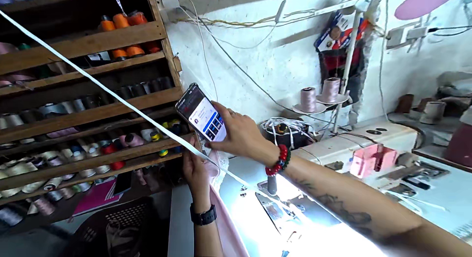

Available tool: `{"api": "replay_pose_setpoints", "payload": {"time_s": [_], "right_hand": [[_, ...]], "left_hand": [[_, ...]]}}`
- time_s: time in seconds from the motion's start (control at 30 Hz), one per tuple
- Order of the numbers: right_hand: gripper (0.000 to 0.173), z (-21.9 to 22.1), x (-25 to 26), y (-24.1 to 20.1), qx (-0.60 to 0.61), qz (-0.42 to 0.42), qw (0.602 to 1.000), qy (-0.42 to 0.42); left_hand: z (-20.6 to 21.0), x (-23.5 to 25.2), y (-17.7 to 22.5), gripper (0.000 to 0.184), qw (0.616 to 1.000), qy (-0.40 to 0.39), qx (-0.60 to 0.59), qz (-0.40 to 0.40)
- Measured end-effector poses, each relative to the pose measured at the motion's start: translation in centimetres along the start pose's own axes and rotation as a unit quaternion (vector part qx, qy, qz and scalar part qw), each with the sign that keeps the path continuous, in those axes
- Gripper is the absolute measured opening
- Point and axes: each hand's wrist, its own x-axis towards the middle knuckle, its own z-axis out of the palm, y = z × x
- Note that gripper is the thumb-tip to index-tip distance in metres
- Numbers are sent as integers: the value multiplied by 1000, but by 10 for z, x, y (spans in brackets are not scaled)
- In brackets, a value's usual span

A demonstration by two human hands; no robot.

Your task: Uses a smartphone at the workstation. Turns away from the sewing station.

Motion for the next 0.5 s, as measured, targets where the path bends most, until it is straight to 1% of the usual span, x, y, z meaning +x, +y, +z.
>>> {"api": "replay_pose_setpoints", "payload": {"time_s": [0.07,0.2,0.27,0.37,0.5], "right_hand": [[112,4,-13,0,4,-26,1000,0],[114,12,-34,3,-5,-66,998,19],[115,11,-37,4,-16,-64,998,21],[114,9,-40,6,-32,-64,997,25],[107,10,-42,8,-44,-65,997,25]], "left_hand": [[2,-3,5,38,1000,-22,-20,-3],[7,-12,11,24,999,-43,-17,21],[7,-12,8,23,998,-53,-18,23],[10,-13,8,24,998,-51,-39,-7],[13,-15,8,27,998,-40,-43,-35]]}}
